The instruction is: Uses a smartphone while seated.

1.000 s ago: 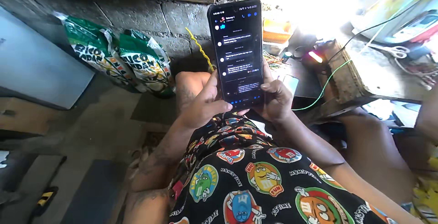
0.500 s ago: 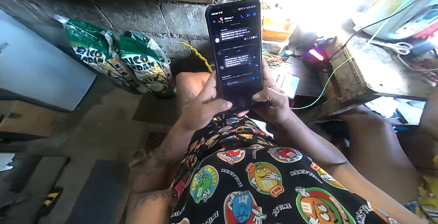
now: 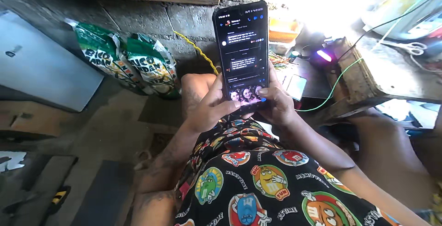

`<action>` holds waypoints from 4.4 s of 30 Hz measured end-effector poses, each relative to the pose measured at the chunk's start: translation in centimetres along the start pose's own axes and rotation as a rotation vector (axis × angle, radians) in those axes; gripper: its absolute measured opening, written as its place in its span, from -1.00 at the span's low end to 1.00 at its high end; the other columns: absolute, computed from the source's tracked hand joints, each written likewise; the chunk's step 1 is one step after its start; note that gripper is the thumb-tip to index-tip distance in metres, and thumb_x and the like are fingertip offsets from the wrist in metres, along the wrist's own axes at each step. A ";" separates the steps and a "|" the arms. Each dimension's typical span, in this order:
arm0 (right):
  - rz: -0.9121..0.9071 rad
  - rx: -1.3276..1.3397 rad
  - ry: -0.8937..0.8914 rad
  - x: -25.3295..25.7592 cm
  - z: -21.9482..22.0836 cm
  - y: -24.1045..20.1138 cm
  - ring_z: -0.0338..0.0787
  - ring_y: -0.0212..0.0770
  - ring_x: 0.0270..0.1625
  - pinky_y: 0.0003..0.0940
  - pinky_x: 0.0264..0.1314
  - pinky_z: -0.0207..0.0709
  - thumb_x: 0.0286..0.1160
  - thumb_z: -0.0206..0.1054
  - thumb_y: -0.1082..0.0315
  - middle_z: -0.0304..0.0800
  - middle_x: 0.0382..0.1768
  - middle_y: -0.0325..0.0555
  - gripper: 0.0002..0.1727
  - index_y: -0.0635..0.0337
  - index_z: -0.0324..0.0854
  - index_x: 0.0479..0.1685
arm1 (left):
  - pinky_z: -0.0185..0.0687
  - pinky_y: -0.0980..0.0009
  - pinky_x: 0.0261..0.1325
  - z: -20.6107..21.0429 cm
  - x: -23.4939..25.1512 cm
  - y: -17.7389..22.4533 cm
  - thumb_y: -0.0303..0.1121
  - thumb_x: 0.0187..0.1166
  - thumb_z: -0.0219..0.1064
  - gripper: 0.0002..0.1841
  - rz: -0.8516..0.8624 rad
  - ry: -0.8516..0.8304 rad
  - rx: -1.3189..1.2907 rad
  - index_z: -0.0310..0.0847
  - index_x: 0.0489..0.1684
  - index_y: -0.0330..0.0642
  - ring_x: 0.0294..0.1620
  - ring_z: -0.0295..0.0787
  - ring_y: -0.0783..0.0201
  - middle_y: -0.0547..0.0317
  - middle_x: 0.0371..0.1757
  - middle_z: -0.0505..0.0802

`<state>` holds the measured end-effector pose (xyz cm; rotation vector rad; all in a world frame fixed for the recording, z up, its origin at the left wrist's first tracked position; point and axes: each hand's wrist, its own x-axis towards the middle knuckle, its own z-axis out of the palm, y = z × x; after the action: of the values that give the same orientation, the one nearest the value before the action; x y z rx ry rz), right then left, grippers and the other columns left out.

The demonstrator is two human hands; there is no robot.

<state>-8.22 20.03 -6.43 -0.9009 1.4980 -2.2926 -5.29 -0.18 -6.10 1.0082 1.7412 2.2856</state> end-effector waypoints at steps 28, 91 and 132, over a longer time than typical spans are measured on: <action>0.031 0.009 0.007 0.6 0.0 0.3 0.87 -0.25 -0.06 -0.26 -0.45 0.81 0.63 -0.01 0.24 0.68 0.22 -0.21 -0.24 -0.48 -0.18 0.83 | 0.80 0.44 0.11 -0.1 -0.1 0.6 -0.60 0.46 0.13 -0.21 -0.032 0.000 0.041 -0.13 0.77 -0.07 0.10 0.79 0.41 0.23 0.26 0.72; -0.035 -0.168 0.032 0.9 1.1 0.3 0.84 -0.37 -0.04 -0.42 -0.22 0.84 0.40 0.43 0.34 0.65 0.28 -0.25 0.10 -0.25 -0.31 0.88 | 0.75 0.48 0.14 -0.3 -0.1 0.0 -0.55 0.61 -0.01 -0.42 0.019 0.046 0.104 0.07 0.67 -0.06 0.10 0.74 0.49 0.30 0.20 0.71; -0.044 0.079 -0.102 0.5 -0.2 1.1 0.78 -0.26 0.19 -0.25 -0.10 0.82 0.45 0.00 0.37 0.55 0.41 -0.22 -0.07 -0.43 -0.31 0.88 | 0.79 0.48 0.00 -0.6 -0.2 -0.4 -0.57 0.49 -0.03 -0.42 0.016 0.049 0.028 0.18 0.58 -0.02 0.01 0.78 0.46 0.29 0.14 0.74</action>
<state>-8.83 19.47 -7.29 -1.0221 1.3492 -2.2816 -5.58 -0.64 -6.59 0.9822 1.7949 2.3207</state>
